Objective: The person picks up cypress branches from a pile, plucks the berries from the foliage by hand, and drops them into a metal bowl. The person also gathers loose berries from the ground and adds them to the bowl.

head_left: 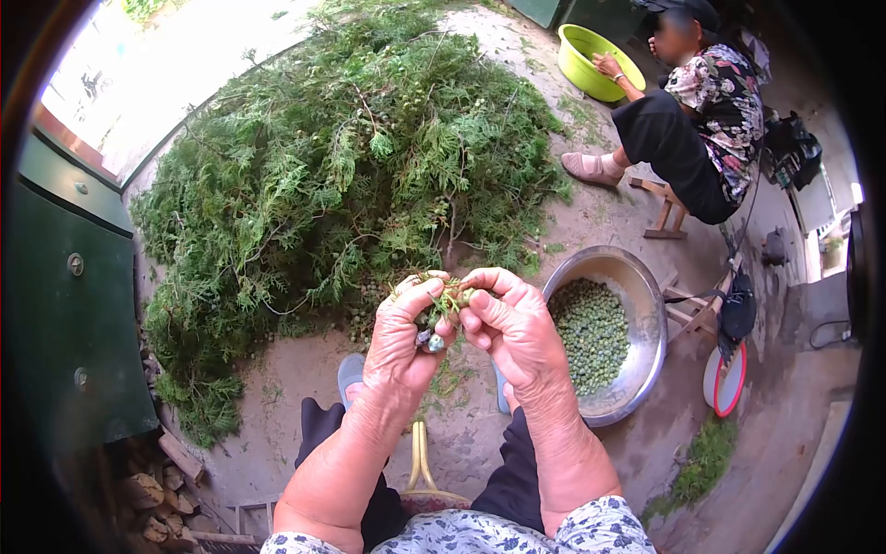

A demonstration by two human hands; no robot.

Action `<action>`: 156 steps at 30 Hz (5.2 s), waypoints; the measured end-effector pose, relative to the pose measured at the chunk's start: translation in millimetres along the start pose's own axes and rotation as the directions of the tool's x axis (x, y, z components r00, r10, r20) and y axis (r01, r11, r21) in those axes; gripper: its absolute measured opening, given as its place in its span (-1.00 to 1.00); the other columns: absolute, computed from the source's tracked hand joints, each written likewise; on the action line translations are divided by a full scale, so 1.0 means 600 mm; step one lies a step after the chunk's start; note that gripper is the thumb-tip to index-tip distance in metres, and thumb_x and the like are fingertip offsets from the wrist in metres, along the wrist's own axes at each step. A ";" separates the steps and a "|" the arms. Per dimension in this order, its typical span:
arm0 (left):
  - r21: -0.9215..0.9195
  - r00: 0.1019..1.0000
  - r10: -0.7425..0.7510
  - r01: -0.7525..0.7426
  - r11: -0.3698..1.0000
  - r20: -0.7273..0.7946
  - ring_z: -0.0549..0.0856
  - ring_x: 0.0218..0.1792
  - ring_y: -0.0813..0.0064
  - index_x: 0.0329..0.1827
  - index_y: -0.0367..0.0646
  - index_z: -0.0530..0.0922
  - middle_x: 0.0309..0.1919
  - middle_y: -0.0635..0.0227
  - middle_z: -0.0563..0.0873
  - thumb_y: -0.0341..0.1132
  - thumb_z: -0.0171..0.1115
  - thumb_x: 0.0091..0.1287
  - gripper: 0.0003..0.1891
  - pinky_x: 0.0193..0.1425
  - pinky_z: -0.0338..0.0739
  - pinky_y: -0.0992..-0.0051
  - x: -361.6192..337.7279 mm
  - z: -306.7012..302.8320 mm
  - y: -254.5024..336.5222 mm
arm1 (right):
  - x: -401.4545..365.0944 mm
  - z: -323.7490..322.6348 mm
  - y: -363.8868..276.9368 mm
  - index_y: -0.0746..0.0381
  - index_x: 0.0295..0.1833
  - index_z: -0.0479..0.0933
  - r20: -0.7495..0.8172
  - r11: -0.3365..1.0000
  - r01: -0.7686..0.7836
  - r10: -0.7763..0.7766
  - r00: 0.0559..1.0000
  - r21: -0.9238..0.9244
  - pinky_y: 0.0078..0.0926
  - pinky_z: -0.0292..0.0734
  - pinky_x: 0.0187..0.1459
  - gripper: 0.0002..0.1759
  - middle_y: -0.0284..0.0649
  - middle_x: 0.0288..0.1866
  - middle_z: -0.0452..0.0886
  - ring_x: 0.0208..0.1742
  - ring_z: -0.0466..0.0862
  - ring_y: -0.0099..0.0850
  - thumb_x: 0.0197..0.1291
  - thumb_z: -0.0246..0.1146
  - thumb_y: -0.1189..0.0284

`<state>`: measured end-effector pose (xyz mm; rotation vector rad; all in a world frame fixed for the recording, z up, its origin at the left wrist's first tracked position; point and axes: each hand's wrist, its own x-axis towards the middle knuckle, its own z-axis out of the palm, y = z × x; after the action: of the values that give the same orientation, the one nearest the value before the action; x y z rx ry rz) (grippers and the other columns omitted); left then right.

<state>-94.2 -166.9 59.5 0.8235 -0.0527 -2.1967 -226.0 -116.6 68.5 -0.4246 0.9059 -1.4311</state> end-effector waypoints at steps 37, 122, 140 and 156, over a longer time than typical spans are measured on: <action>-0.289 0.985 0.079 -0.031 0.957 0.155 0.59 0.07 0.19 0.08 -0.25 0.45 0.04 0.06 0.57 -0.06 -0.05 0.46 -0.59 0.03 0.65 0.23 0.011 0.003 0.013 | -0.010 0.032 -0.044 0.29 -0.06 0.63 0.064 0.903 0.075 -0.052 0.997 -0.423 -0.73 0.35 -0.49 -0.77 -0.36 -0.37 0.64 -0.49 0.47 -0.72 0.16 0.31 0.49; -0.350 0.939 0.073 0.053 0.935 0.337 0.29 0.38 0.13 0.32 -0.32 0.26 0.30 0.00 0.36 -0.13 -0.24 0.51 -0.52 0.48 0.14 0.19 0.010 0.010 -0.002 | 0.005 0.041 0.004 0.30 -0.20 0.63 0.207 0.375 0.407 -0.471 0.858 -0.833 -0.51 0.49 -0.20 -0.78 -0.22 -0.33 0.58 -0.27 0.59 -0.40 -0.05 0.36 0.64; -0.324 0.955 0.076 0.023 0.946 0.288 0.34 0.34 0.11 0.30 -0.32 0.28 0.28 0.00 0.39 -0.16 -0.18 0.49 -0.53 0.46 0.21 0.18 0.005 0.011 0.002 | 0.009 0.011 -0.014 0.29 -0.07 0.44 0.006 0.995 0.019 -0.019 1.000 0.093 -0.79 0.34 -0.61 -0.82 -0.27 -0.30 0.57 -0.46 0.54 -0.62 0.21 0.20 0.61; -0.200 0.960 -0.017 0.075 0.977 0.278 0.49 0.23 0.28 0.27 -0.31 0.34 0.22 0.06 0.47 -0.14 -0.15 0.49 -0.54 0.37 0.32 0.31 0.005 0.010 -0.006 | 0.015 0.032 -0.002 0.29 -0.15 0.60 0.218 0.326 0.456 -0.562 0.798 -0.828 -0.60 0.51 -0.32 -0.82 -0.25 -0.30 0.57 -0.30 0.59 -0.49 0.10 0.28 0.65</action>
<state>-101.1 -167.6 61.7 0.4024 0.0610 -2.3003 -213.4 -130.7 78.9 -1.5435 1.6840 -1.4638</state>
